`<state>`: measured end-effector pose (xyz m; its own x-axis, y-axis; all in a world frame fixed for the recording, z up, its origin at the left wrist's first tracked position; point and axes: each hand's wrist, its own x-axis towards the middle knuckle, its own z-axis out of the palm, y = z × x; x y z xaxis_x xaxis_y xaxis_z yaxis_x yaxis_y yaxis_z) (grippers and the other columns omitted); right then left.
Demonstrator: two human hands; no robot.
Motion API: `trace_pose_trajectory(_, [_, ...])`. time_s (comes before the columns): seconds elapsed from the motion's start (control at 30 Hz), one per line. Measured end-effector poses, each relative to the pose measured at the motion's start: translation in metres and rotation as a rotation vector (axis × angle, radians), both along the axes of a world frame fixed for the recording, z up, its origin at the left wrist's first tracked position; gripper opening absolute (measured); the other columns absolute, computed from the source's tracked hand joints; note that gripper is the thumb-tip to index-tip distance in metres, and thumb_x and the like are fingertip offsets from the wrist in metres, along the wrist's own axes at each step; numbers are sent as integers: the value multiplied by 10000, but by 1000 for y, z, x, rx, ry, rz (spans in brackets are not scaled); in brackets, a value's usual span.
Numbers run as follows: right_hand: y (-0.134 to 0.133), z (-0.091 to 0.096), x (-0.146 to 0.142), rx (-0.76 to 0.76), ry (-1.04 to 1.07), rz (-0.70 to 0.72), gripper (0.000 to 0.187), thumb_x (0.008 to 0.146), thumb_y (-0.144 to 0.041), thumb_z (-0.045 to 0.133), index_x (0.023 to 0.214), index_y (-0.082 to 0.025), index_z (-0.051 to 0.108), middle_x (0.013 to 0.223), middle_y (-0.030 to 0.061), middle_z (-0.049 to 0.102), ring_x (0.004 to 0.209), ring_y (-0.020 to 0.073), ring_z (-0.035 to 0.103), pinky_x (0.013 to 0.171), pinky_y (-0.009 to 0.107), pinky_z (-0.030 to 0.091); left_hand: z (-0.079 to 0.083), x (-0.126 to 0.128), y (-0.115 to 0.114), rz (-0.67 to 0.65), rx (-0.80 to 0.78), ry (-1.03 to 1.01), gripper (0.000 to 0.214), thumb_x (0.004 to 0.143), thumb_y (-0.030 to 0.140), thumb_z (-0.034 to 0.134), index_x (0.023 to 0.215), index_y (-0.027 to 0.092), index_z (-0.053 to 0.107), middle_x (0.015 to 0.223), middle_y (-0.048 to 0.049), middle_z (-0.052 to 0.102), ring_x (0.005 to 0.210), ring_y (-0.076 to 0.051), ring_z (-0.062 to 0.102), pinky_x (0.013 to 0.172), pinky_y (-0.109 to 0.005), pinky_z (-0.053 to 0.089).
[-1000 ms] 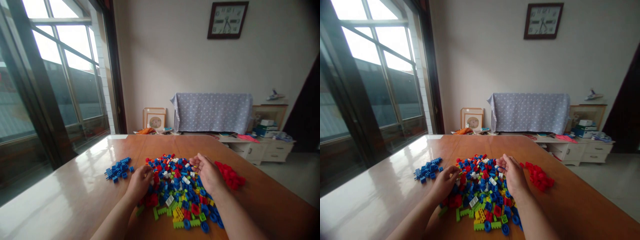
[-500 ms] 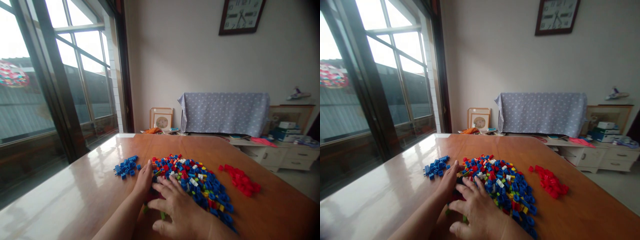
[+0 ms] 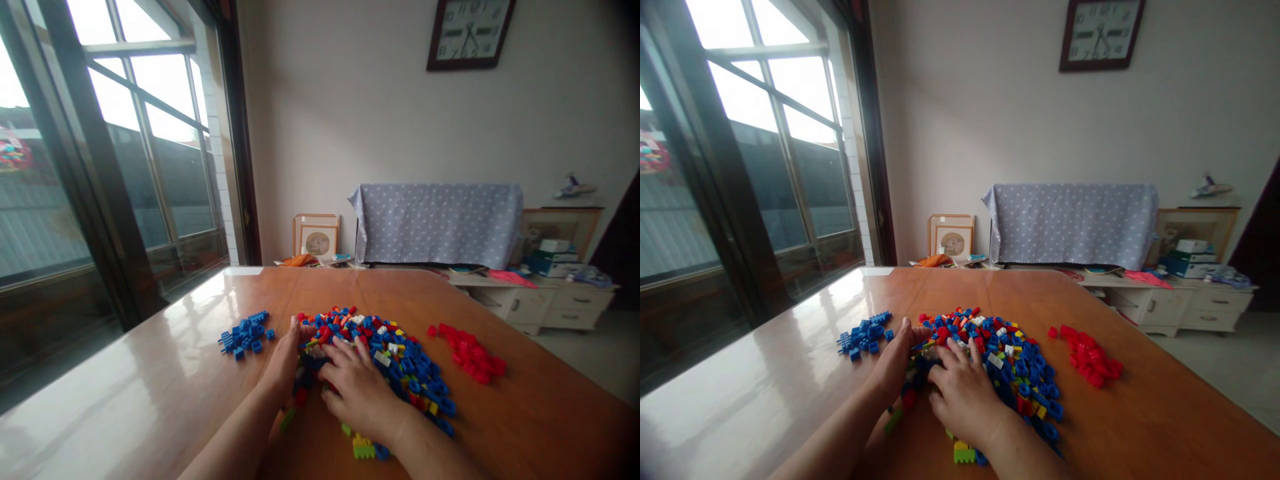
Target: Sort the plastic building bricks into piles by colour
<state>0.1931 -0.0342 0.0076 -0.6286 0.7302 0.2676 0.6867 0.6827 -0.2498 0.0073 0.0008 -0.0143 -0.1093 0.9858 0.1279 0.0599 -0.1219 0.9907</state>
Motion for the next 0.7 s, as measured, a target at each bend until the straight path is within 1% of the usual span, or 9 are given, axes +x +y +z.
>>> trace_pose_trajectory(0.07, [8,-2,8,8,25,-63,238,848,-313,612,1076,-293,675,1481,31,484,1425,303,308,1172,590,27,6,2,-4,-33,-17,-23,781,878,754,312,1126,117,689,1120,-148,708,1100,-294,621,1009,-444,438])
trace_pose_trajectory(0.13, [16,-3,18,19,49,-130,244,832,-275,609,1067,-284,672,1450,36,515,1406,295,335,1173,568,54,12,5,-8,-30,-31,-8,750,885,735,333,1122,122,696,1164,-145,695,1162,-301,588,1047,-449,405])
trace_pose_trajectory(0.23, [27,-1,35,38,83,-222,200,827,-240,583,1000,-267,679,1361,40,584,1351,283,404,1168,519,121,20,7,-14,-2,-22,58,727,888,721,341,1087,130,714,1153,-135,701,1169,-310,580,1049,-447,403])
trace_pose_trajectory(0.33, [36,1,53,35,125,-276,163,821,-245,570,946,-252,675,1207,48,659,1222,261,511,1108,430,268,24,9,-17,15,23,106,700,871,716,388,1057,132,725,1096,-126,718,1126,-317,600,1021,-444,428])
trace_pose_trajectory(0.4, [42,0,64,26,155,-308,183,815,-228,554,954,-247,670,1106,44,688,1117,239,564,1017,365,360,25,9,-18,22,46,118,684,864,710,411,1053,132,725,1074,-123,724,1102,-313,612,1005,-436,441])
trace_pose_trajectory(0.43, [46,-2,70,24,174,-331,203,812,-215,543,966,-247,670,1072,41,695,1075,230,580,974,341,386,25,9,-17,22,50,120,679,867,705,411,1055,131,722,1072,-123,723,1093,-308,616,1002,-430,444])
trace_pose_trajectory(0.6, [61,-8,91,7,258,-473,249,817,-202,513,992,-246,685,1028,46,714,1001,221,614,876,302,428,25,9,-16,34,41,136,682,884,693,384,1054,120,712,1092,-134,716,1057,-293,632,986,-420,453])
trace_pose_trajectory(0.7, [61,-5,92,14,297,-496,230,845,-233,498,977,-238,687,961,52,709,931,216,625,823,299,443,25,7,-14,58,54,144,680,872,699,399,1037,118,712,1086,-137,717,1059,-295,632,967,-408,466])
